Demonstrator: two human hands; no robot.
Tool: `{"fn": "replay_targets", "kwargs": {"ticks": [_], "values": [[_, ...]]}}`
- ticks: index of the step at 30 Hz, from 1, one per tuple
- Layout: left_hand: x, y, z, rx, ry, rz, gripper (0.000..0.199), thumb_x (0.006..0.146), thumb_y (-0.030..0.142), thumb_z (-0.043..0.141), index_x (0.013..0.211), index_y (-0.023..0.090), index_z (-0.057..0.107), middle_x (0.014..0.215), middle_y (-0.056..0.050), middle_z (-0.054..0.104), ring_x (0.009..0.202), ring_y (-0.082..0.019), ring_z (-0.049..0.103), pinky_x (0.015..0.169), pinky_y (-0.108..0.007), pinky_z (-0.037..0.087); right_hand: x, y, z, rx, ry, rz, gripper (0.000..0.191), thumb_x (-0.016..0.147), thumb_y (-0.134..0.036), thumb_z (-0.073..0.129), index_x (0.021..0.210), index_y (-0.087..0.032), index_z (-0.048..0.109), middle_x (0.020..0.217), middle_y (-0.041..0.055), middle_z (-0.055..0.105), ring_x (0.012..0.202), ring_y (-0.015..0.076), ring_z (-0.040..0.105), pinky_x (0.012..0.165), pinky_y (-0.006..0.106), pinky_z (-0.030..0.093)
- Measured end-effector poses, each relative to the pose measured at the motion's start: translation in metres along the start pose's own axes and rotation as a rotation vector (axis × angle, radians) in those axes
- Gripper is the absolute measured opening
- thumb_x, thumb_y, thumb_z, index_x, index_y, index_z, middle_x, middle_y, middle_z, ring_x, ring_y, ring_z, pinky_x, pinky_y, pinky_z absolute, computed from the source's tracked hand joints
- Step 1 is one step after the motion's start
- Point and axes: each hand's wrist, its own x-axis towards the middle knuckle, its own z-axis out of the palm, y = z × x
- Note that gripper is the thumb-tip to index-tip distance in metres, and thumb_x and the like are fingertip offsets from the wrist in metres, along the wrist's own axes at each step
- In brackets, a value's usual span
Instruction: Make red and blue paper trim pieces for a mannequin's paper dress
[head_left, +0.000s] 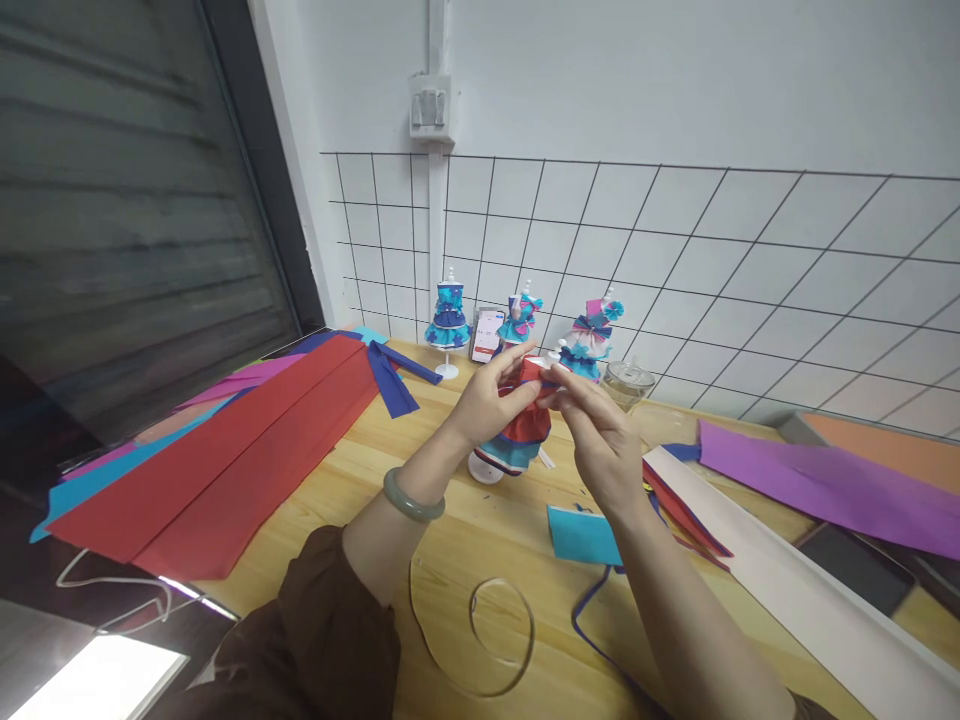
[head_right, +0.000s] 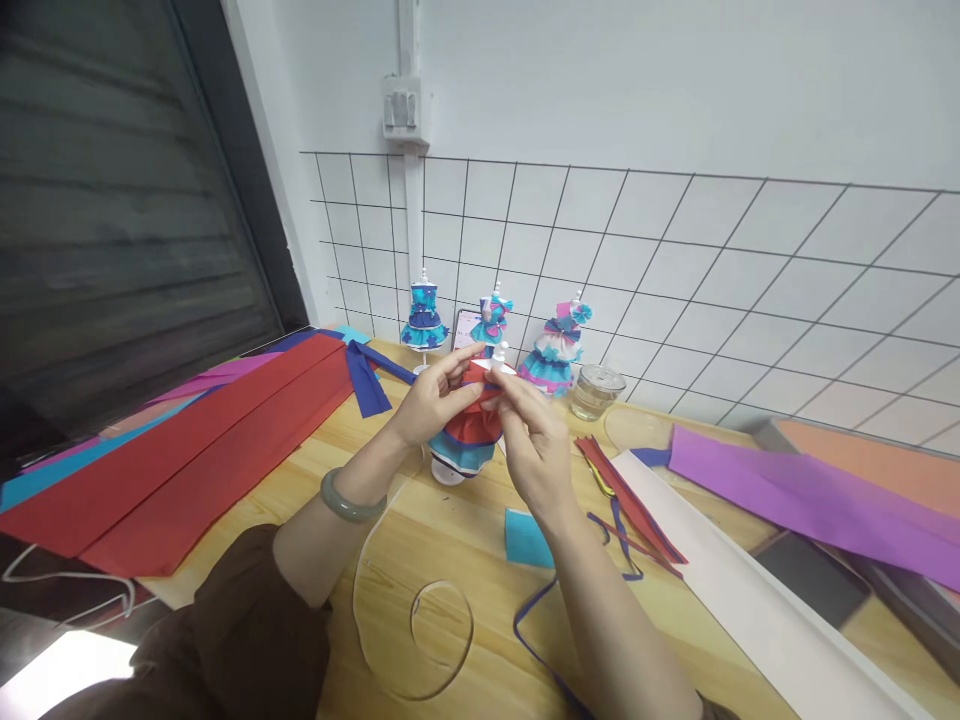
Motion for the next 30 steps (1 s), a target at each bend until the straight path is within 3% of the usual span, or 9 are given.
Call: {"fn": "replay_targets", "kwargs": {"ticks": [4, 9, 12, 19, 30], "values": [[0.001, -0.004, -0.004, 0.016, -0.007, 0.000, 0.049, 0.079, 0.025, 0.062, 0.126, 0.017, 0.049, 0.119, -0.011, 0.060, 0.109, -0.023, 0.056, 0.096, -0.040, 0.044, 0.001, 0.000, 0.000, 0.119, 0.038, 0.080, 0.031, 0.085, -0.023, 0.050, 0.112, -0.028, 0.063, 0.109, 0.0039, 0.065, 0.084, 0.0164, 0.064, 0.087, 0.044, 0.048], [0.002, -0.005, -0.007, -0.017, 0.006, -0.004, 0.050, 0.077, 0.025, 0.065, 0.124, 0.016, 0.051, 0.123, -0.012, 0.058, 0.113, -0.023, 0.055, 0.097, -0.039, 0.044, 0.006, 0.010, -0.003, 0.318, 0.253, 0.224, 0.021, 0.078, -0.023, 0.060, 0.096, -0.024, 0.069, 0.089, 0.0027, 0.069, 0.072, 0.0141, 0.063, 0.079, 0.040, 0.050], [0.003, -0.006, -0.007, -0.049, 0.022, -0.016, 0.050, 0.075, 0.025, 0.067, 0.122, 0.017, 0.052, 0.125, -0.012, 0.056, 0.115, -0.024, 0.053, 0.100, -0.041, 0.042, 0.010, 0.018, -0.005, 0.389, 0.314, 0.313, 0.020, 0.073, -0.024, 0.064, 0.092, -0.022, 0.069, 0.086, 0.0021, 0.067, 0.066, 0.0119, 0.061, 0.070, 0.034, 0.051], [0.006, -0.009, -0.012, -0.117, 0.064, -0.029, 0.056, 0.073, 0.027, 0.069, 0.123, 0.012, 0.051, 0.124, -0.015, 0.057, 0.115, -0.027, 0.053, 0.100, -0.042, 0.041, 0.010, 0.020, 0.000, 0.398, 0.211, 0.465, 0.026, 0.069, -0.031, 0.071, 0.092, -0.021, 0.065, 0.084, 0.0013, 0.065, 0.066, 0.0113, 0.061, 0.064, 0.029, 0.048], [0.008, -0.018, -0.015, -0.206, 0.015, -0.062, 0.064, 0.071, 0.027, 0.072, 0.129, 0.016, 0.046, 0.121, -0.013, 0.059, 0.114, -0.027, 0.054, 0.095, -0.039, 0.045, 0.010, 0.013, 0.003, 0.357, 0.155, 0.453, 0.035, 0.063, -0.034, 0.076, 0.092, -0.021, 0.062, 0.083, 0.0010, 0.063, 0.076, 0.0142, 0.060, 0.073, 0.031, 0.051]]}}
